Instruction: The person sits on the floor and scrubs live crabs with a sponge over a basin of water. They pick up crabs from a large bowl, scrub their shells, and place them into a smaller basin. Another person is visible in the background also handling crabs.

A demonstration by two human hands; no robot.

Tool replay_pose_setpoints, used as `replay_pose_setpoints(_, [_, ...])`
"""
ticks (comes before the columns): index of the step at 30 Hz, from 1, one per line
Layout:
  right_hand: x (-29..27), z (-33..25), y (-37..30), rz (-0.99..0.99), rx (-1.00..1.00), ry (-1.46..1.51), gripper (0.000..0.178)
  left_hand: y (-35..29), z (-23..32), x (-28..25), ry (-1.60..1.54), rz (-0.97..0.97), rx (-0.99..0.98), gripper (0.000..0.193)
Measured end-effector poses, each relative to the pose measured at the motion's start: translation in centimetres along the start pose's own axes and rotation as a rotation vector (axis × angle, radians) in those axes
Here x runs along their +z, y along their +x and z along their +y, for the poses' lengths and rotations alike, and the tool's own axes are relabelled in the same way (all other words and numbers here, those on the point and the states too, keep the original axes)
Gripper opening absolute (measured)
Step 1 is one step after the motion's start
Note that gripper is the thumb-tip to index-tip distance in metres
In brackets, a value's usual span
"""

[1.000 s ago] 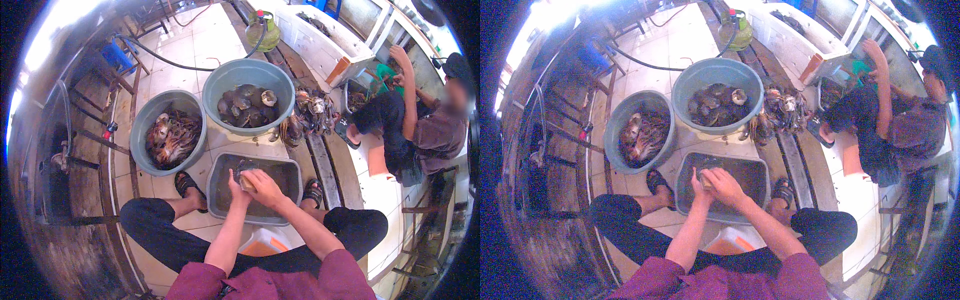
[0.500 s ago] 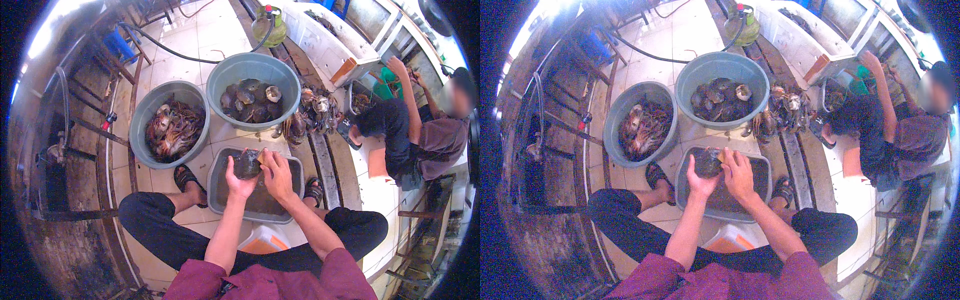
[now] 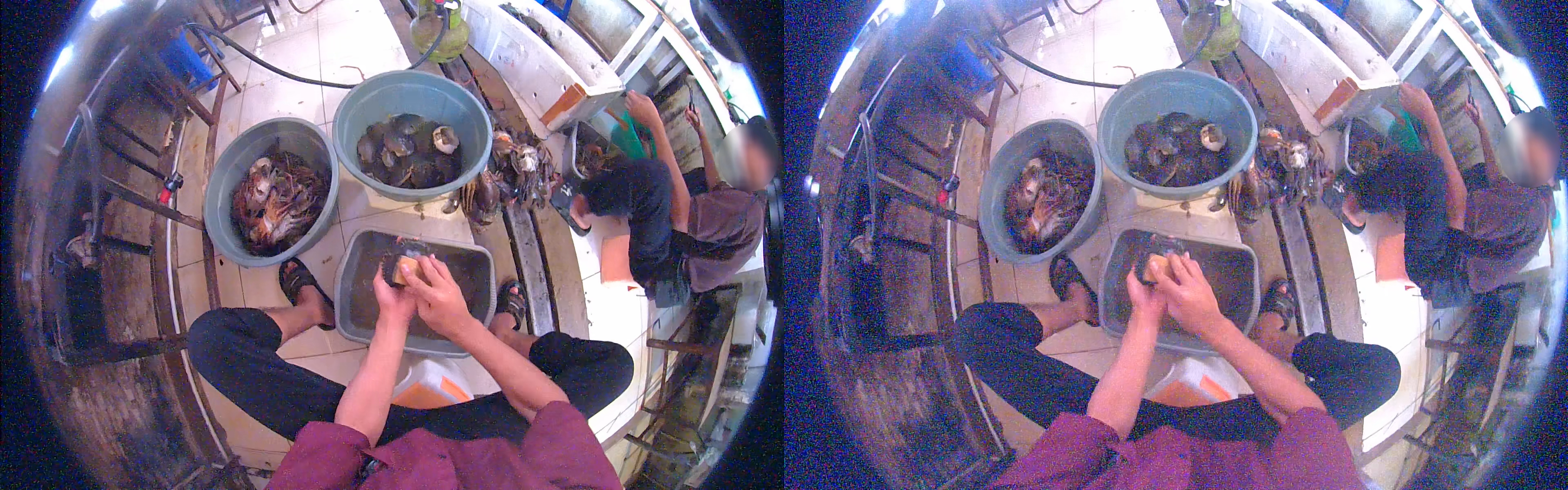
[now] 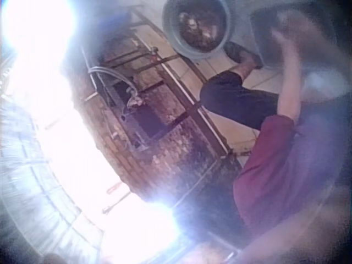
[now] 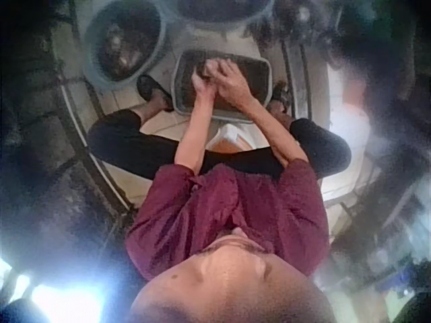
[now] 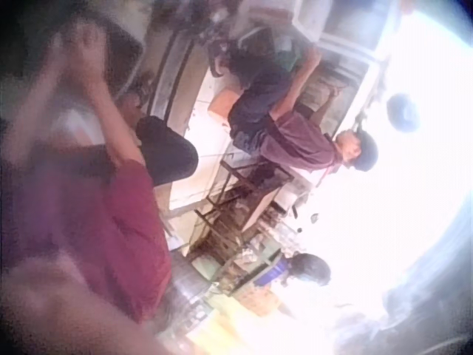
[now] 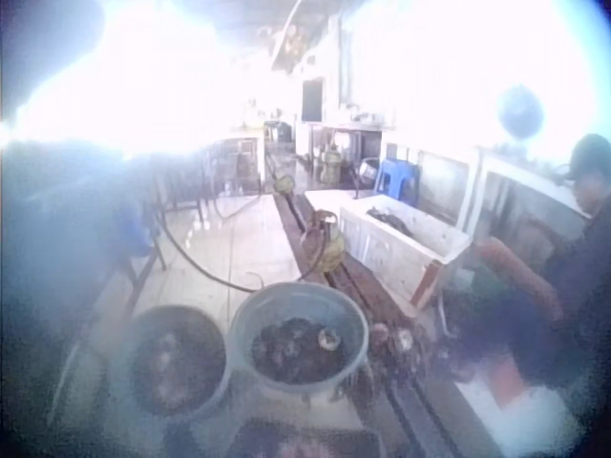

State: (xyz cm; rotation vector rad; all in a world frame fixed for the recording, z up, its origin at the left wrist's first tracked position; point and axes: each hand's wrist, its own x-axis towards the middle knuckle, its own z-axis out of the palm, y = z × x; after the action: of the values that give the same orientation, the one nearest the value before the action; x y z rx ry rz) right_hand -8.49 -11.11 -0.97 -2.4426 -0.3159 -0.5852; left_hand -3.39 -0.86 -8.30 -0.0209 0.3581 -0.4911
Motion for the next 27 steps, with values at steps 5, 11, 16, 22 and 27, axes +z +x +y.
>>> replay_pose_setpoints(5, [-0.6,1.0,0.1,-0.033,0.065,0.027,0.041,-0.3,0.1,0.8,0.016,-0.024,-0.087,0.055])
replay_pose_setpoints(11, [-0.6,1.1,0.2,0.036,0.216,0.097,0.026,-0.2,0.3,1.8,-0.006,0.169,-0.017,0.047])
replay_pose_setpoints(16, [-0.9,1.8,-0.3,-0.03,0.105,0.022,0.036,-0.2,0.0,1.9,-0.026,-0.086,-0.043,0.047])
replay_pose_setpoints(22, [-0.3,1.1,-0.1,-0.03,-0.092,-0.005,0.03,-0.5,-0.2,0.9,0.068,0.148,-0.093,0.046])
replay_pose_setpoints(27, [-0.6,1.3,0.8,-0.037,0.154,-0.006,0.031,-0.4,-0.6,1.8,0.153,-0.005,-0.048,0.045])
